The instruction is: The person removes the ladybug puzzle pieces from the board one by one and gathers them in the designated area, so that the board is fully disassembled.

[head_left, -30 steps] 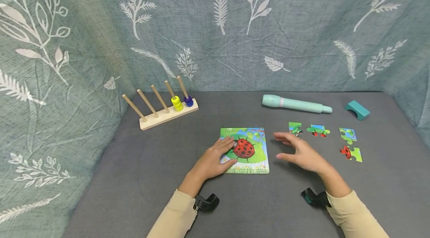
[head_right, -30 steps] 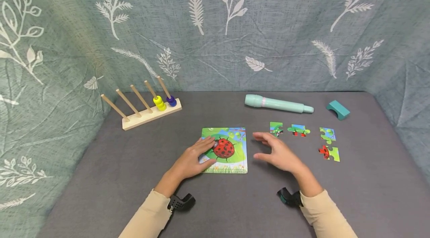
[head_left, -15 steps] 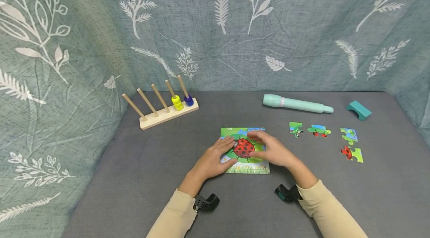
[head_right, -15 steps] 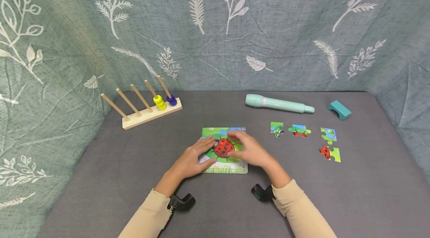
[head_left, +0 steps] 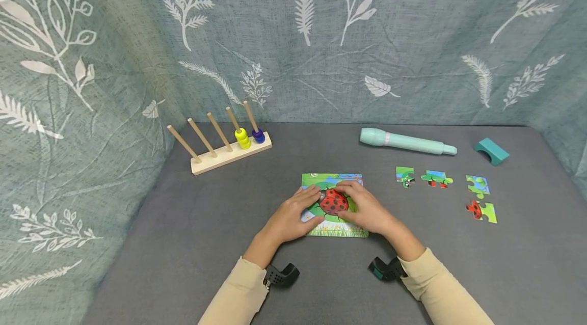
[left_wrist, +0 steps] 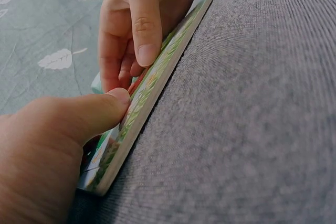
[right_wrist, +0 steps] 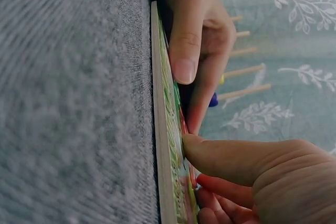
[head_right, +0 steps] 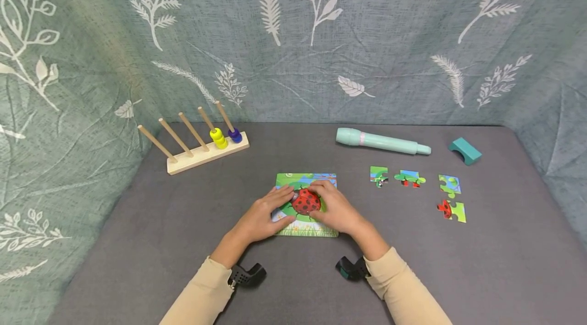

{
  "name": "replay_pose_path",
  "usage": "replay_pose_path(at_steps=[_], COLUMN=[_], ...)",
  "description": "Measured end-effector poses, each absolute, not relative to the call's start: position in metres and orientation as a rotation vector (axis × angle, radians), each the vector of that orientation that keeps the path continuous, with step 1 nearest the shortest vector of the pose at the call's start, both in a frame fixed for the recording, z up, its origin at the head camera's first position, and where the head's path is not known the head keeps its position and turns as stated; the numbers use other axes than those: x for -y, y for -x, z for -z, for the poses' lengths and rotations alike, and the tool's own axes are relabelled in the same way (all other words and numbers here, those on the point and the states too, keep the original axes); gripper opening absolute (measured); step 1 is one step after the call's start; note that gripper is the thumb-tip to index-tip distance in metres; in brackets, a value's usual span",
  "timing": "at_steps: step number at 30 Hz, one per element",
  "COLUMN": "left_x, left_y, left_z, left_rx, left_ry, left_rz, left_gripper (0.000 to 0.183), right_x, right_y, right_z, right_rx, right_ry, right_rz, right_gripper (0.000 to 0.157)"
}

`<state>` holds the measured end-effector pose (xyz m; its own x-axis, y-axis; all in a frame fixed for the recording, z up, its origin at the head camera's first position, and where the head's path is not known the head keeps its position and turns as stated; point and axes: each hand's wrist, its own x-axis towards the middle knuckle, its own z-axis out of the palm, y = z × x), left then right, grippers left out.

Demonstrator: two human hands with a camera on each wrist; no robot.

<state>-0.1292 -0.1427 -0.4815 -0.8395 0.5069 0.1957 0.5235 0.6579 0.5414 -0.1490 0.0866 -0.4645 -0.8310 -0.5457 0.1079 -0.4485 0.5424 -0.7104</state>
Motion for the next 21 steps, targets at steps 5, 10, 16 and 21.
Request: replay_pose_path(at_steps=[5, 10, 16, 21], left_x=[0.1425, 0.143, 0.1427, 0.1421], left_y=[0.1299, 0.1299, 0.1307, 0.1308], left_z=[0.4803, 0.4792, 0.4792, 0.4796], left_rx=[2.839, 2.838, 2.817, 2.799], left_ry=[0.881, 0.881, 0.895, 0.9], left_rz=[0.953, 0.965, 0.983, 0.986], left_gripper=[0.057, 0.057, 0.057, 0.057], right_x=[-0.0865, -0.086, -0.0857, -0.0854], right_y=[0.1501, 0.1503, 0.1498, 0.1488], right_z=[0.4652, 0.4661, 0.4687, 0.4703], right_rx=[-2.65, -2.647, -2.657, -2.663], right_ry=[0.861, 0.855, 0.863, 0.865], right_rz=[1.167, 1.186, 1.246, 1.292], right_gripper=[0.049, 0.045, 0.045, 0.046])
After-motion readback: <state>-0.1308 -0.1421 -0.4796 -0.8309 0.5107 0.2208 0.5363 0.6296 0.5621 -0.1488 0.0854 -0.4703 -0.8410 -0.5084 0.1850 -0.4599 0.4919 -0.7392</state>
